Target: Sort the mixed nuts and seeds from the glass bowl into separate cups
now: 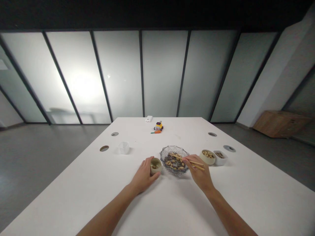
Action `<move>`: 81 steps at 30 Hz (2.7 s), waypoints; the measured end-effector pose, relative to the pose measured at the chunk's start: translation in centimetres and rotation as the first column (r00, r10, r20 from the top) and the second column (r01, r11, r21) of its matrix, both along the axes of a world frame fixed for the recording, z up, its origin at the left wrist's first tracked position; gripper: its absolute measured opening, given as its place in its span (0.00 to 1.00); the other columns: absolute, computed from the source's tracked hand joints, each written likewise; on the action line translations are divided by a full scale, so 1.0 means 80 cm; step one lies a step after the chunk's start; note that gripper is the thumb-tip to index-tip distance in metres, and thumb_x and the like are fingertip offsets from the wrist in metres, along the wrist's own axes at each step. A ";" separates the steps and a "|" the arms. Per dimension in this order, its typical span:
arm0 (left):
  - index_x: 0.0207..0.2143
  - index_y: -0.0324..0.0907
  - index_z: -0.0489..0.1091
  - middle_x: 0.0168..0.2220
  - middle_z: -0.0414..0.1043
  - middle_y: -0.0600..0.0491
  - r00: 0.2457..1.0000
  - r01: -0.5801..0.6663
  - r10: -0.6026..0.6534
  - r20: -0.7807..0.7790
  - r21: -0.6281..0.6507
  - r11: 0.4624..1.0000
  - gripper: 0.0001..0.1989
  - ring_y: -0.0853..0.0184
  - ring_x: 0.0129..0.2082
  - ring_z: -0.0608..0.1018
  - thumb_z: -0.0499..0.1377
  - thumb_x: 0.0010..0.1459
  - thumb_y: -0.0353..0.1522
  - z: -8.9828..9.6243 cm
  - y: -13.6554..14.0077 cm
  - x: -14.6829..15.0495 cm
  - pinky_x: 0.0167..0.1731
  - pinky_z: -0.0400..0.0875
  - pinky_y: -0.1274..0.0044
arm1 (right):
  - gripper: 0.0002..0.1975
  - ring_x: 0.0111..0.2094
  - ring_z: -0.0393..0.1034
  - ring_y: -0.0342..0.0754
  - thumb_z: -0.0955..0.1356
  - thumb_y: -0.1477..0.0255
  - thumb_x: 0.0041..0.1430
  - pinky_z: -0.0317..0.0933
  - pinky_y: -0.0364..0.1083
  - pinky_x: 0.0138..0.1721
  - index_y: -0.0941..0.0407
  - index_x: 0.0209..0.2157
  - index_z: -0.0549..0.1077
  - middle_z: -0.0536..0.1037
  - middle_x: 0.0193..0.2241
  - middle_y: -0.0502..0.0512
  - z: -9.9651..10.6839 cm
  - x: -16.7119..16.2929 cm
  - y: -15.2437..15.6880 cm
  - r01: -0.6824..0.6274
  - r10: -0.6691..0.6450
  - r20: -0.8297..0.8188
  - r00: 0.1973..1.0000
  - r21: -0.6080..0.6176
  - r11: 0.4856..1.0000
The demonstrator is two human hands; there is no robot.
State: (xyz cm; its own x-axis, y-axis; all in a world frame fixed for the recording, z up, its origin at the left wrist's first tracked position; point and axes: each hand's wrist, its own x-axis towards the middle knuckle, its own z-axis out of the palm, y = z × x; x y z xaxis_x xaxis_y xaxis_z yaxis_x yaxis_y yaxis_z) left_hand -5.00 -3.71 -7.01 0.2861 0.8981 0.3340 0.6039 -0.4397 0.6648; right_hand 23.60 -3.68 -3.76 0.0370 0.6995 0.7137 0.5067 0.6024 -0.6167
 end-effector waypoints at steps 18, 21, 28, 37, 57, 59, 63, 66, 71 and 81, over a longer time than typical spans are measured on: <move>0.67 0.45 0.63 0.65 0.70 0.41 1.000 0.009 -0.009 0.016 0.001 1.000 0.33 0.49 0.63 0.73 0.66 0.61 0.37 -0.002 0.000 -0.001 0.67 0.66 0.56 | 0.20 0.36 0.80 0.54 0.69 0.52 0.71 0.76 0.52 0.40 0.52 0.34 0.83 0.84 0.33 0.57 -0.002 0.002 0.000 0.016 -0.016 -0.010 1.000 -0.033 0.999; 0.67 0.45 0.63 0.64 0.70 0.41 1.000 0.010 -0.010 0.016 0.008 1.000 0.33 0.49 0.63 0.73 0.66 0.61 0.37 -0.001 0.000 -0.001 0.66 0.67 0.57 | 0.20 0.36 0.81 0.54 0.69 0.52 0.70 0.77 0.52 0.40 0.52 0.34 0.83 0.84 0.34 0.58 -0.002 0.000 0.000 0.000 -0.001 -0.022 1.000 -0.035 0.999; 0.66 0.43 0.63 0.64 0.70 0.39 1.000 0.009 -0.009 0.004 -0.001 1.000 0.33 0.49 0.63 0.73 0.66 0.61 0.36 0.000 0.000 -0.001 0.66 0.66 0.57 | 0.20 0.36 0.81 0.54 0.69 0.52 0.71 0.77 0.52 0.41 0.52 0.33 0.83 0.85 0.34 0.58 -0.001 -0.001 -0.001 0.009 -0.010 -0.013 1.000 -0.029 1.000; 0.67 0.44 0.63 0.64 0.71 0.40 1.000 0.008 -0.008 0.001 0.009 1.000 0.33 0.49 0.62 0.74 0.66 0.61 0.37 -0.002 0.000 -0.002 0.66 0.67 0.57 | 0.22 0.32 0.80 0.55 0.70 0.48 0.67 0.78 0.55 0.36 0.53 0.32 0.82 0.84 0.33 0.58 0.008 0.004 0.001 0.007 -0.029 -0.278 0.960 -0.079 0.997; 0.66 0.43 0.63 0.64 0.70 0.39 1.000 0.009 -0.009 -0.003 -0.004 1.000 0.32 0.49 0.63 0.73 0.66 0.61 0.36 0.003 -0.001 0.000 0.66 0.67 0.57 | 0.20 0.37 0.79 0.53 0.68 0.54 0.73 0.74 0.50 0.41 0.52 0.35 0.83 0.82 0.34 0.57 -0.004 0.003 0.003 -0.023 0.024 0.025 0.999 -0.021 0.999; 0.66 0.43 0.63 0.63 0.71 0.39 1.000 0.011 -0.011 0.001 -0.001 1.000 0.32 0.49 0.62 0.74 0.66 0.60 0.36 0.002 -0.001 -0.001 0.65 0.67 0.58 | 0.20 0.36 0.79 0.52 0.68 0.54 0.72 0.74 0.49 0.41 0.53 0.34 0.84 0.82 0.34 0.57 -0.005 0.002 0.003 -0.037 0.037 0.026 0.999 -0.021 0.999; 0.66 0.42 0.63 0.64 0.71 0.39 1.000 0.010 -0.010 0.003 0.001 1.000 0.32 0.48 0.63 0.74 0.66 0.60 0.36 0.001 0.000 -0.001 0.65 0.67 0.58 | 0.20 0.36 0.79 0.52 0.68 0.54 0.72 0.74 0.49 0.40 0.53 0.34 0.84 0.83 0.34 0.58 -0.003 0.003 0.002 -0.040 0.040 0.019 0.999 -0.012 0.999; 0.66 0.43 0.63 0.64 0.71 0.39 1.000 0.009 -0.009 0.004 0.001 1.000 0.33 0.48 0.63 0.74 0.66 0.60 0.37 0.001 0.000 -0.001 0.66 0.67 0.57 | 0.20 0.36 0.79 0.53 0.69 0.53 0.71 0.74 0.51 0.40 0.52 0.33 0.84 0.83 0.34 0.58 0.002 0.007 0.001 -0.004 0.004 -0.013 1.000 0.004 1.000; 0.67 0.42 0.62 0.65 0.69 0.38 1.000 0.010 -0.010 0.001 -0.006 1.000 0.34 0.47 0.64 0.72 0.66 0.60 0.36 -0.002 0.001 -0.001 0.67 0.65 0.57 | 0.21 0.36 0.79 0.54 0.70 0.50 0.69 0.77 0.54 0.41 0.52 0.33 0.83 0.83 0.34 0.58 0.013 0.010 0.000 -0.026 0.013 -0.242 0.970 -0.053 0.998; 0.68 0.44 0.62 0.66 0.69 0.39 1.000 0.008 -0.008 -0.006 -0.006 1.000 0.35 0.47 0.64 0.72 0.67 0.61 0.36 -0.003 0.001 -0.001 0.67 0.66 0.56 | 0.24 0.34 0.79 0.53 0.67 0.49 0.71 0.75 0.51 0.39 0.52 0.32 0.82 0.83 0.31 0.56 0.026 0.010 -0.009 0.106 -0.105 -0.025 0.994 0.052 0.993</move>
